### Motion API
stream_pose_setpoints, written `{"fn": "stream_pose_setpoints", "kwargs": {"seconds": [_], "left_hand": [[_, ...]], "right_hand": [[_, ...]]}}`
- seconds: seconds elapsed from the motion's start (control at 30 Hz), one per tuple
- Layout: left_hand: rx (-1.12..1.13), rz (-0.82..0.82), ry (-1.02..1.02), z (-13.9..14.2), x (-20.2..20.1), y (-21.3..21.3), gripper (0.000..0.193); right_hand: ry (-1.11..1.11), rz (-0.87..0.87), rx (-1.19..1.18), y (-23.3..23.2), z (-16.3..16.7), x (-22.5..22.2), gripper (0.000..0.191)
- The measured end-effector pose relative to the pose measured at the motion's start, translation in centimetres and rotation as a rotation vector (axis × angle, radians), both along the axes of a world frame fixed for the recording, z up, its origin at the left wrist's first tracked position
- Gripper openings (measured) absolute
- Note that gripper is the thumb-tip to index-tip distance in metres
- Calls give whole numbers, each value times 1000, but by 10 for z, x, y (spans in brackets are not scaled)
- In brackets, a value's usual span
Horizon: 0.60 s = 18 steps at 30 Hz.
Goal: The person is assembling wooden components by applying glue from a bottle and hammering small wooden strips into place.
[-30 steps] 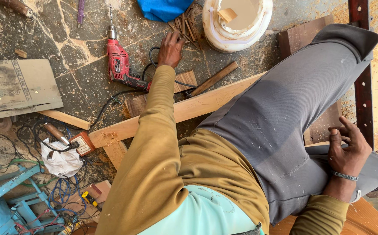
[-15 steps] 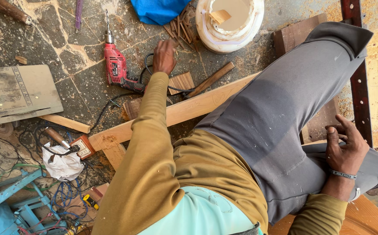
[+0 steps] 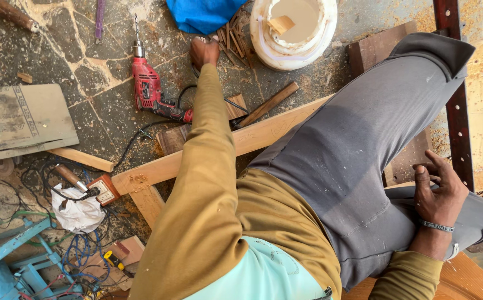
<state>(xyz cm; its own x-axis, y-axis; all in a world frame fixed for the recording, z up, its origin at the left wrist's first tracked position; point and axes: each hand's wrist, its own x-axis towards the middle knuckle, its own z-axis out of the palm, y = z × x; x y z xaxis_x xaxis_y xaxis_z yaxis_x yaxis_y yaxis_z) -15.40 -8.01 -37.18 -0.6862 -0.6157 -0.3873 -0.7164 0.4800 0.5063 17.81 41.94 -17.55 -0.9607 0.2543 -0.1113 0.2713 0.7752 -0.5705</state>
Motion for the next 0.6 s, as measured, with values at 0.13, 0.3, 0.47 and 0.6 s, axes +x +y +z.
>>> {"fn": "stream_pose_setpoints", "kwargs": {"seconds": [0.13, 0.3, 0.47, 0.6], "left_hand": [[36, 24, -20, 0, -1, -3, 11], [60, -140, 21, 2, 29, -20, 11], [-44, -618, 144, -4, 66, -17, 42], [-255, -1010, 197, -5, 69, -14, 42]], "right_hand": [[5, -14, -29, 1, 0, 0, 31], [-24, 3, 20, 5, -5, 0, 31], [2, 28, -31, 5, -8, 0, 30], [-33, -4, -12, 3, -6, 0, 32]]}}
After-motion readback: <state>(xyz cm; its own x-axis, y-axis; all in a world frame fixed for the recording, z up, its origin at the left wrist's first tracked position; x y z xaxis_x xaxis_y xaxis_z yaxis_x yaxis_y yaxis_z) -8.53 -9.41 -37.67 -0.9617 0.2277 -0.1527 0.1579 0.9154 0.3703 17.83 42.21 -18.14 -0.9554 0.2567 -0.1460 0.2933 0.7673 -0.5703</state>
